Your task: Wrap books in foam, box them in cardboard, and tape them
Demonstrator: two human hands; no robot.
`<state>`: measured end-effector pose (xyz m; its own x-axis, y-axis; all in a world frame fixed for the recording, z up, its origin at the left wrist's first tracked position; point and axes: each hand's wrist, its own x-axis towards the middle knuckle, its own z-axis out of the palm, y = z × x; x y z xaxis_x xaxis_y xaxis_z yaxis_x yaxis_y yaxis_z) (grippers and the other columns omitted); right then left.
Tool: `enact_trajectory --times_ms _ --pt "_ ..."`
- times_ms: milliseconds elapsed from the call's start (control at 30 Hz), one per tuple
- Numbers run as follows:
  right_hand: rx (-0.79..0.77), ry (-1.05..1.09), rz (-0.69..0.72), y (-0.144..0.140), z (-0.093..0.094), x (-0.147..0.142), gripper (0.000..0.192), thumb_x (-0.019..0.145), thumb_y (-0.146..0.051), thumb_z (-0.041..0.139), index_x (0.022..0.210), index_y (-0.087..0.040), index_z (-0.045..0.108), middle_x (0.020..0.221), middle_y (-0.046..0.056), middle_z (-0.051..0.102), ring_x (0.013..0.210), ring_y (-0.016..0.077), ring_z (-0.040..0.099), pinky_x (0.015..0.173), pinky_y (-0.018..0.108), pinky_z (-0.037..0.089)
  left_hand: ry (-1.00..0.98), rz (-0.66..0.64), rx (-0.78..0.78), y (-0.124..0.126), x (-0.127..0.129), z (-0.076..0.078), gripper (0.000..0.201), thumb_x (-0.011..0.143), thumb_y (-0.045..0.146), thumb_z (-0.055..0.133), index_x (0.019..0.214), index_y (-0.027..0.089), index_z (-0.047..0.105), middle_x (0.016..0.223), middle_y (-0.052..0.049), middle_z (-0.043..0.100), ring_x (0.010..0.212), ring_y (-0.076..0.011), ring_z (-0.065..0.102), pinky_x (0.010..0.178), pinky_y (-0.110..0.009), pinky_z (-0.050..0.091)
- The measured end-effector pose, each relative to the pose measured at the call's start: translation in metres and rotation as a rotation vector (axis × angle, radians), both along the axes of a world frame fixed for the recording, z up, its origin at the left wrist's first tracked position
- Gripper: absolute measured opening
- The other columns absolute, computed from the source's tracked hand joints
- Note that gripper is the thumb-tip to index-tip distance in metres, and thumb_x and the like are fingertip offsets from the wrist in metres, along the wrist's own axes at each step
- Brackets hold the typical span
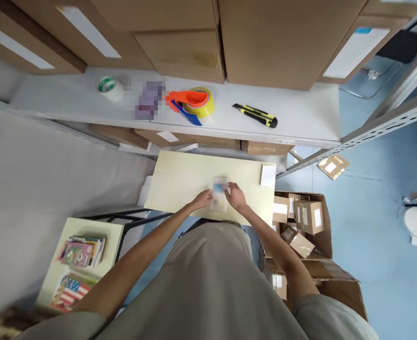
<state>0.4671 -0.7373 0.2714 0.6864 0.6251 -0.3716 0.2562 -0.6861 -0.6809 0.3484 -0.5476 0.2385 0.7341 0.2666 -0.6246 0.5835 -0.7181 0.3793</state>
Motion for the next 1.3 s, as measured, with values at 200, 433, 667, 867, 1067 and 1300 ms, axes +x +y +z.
enact_trajectory --times_ms 200,433,667,867,1067,1300 --pt "-0.147 0.258 -0.163 -0.01 -0.074 -0.044 0.04 0.108 -0.026 0.066 0.146 -0.014 0.066 0.137 0.02 0.081 0.12 0.0258 0.083 0.103 0.035 0.063 0.045 0.102 0.002 -0.019 -0.02 -0.04 0.027 0.095 0.023 0.071 0.122 0.016 0.071 0.127 -0.016 0.076 0.118 -0.0287 0.074 0.104 -0.036 0.058" --pt "-0.14 0.334 -0.331 -0.011 -0.108 -0.039 0.038 0.107 -0.034 0.06 0.134 -0.011 0.074 0.13 0.021 0.085 0.118 0.0278 0.084 0.091 0.031 0.065 0.019 0.101 -0.064 -0.037 -0.013 -0.054 0.027 0.098 0.03 0.072 0.121 0.016 0.074 0.129 -0.015 0.073 0.113 -0.0285 0.073 0.101 -0.036 0.06" --pt "-0.115 0.325 -0.392 -0.02 -0.108 -0.038 0.027 0.099 -0.039 0.062 0.104 -0.018 0.079 0.102 0.011 0.086 0.09 0.0243 0.08 0.077 0.03 0.06 -0.035 0.006 -0.116 -0.044 -0.007 -0.054 0.029 0.097 0.026 0.073 0.123 0.016 0.075 0.135 -0.015 0.073 0.123 -0.0293 0.073 0.111 -0.036 0.058" --pt "-0.153 0.227 -0.471 -0.021 -0.091 -0.038 0.015 0.094 -0.031 0.066 0.091 -0.021 0.076 0.103 0.012 0.086 0.093 0.0237 0.077 0.083 0.03 0.057 -0.141 -0.004 -0.001 -0.004 -0.014 -0.046 0.066 0.097 0.015 0.066 0.162 0.014 0.057 0.17 -0.027 0.054 0.164 -0.0424 0.045 0.134 -0.056 0.044" --pt "-0.188 0.099 -0.587 -0.039 -0.044 -0.034 0.015 0.091 -0.033 0.061 0.083 -0.022 0.068 0.103 0.019 0.084 0.096 0.029 0.076 0.085 0.034 0.056 -0.11 -0.075 -0.19 0.049 -0.024 -0.043 0.073 0.092 0.011 0.07 0.164 0.016 0.059 0.189 -0.023 0.033 0.175 -0.0461 0.029 0.137 -0.063 0.039" --pt "0.048 0.048 -0.541 0.022 0.033 -0.068 0.027 0.094 -0.049 0.063 0.09 -0.022 0.067 0.096 0.011 0.079 0.087 0.0239 0.069 0.079 0.032 0.054 -0.186 0.103 -0.524 0.088 -0.036 -0.019 0.063 0.11 0.04 0.067 0.166 0.014 0.056 0.173 -0.025 0.058 0.161 -0.0324 0.059 0.129 -0.041 0.05"
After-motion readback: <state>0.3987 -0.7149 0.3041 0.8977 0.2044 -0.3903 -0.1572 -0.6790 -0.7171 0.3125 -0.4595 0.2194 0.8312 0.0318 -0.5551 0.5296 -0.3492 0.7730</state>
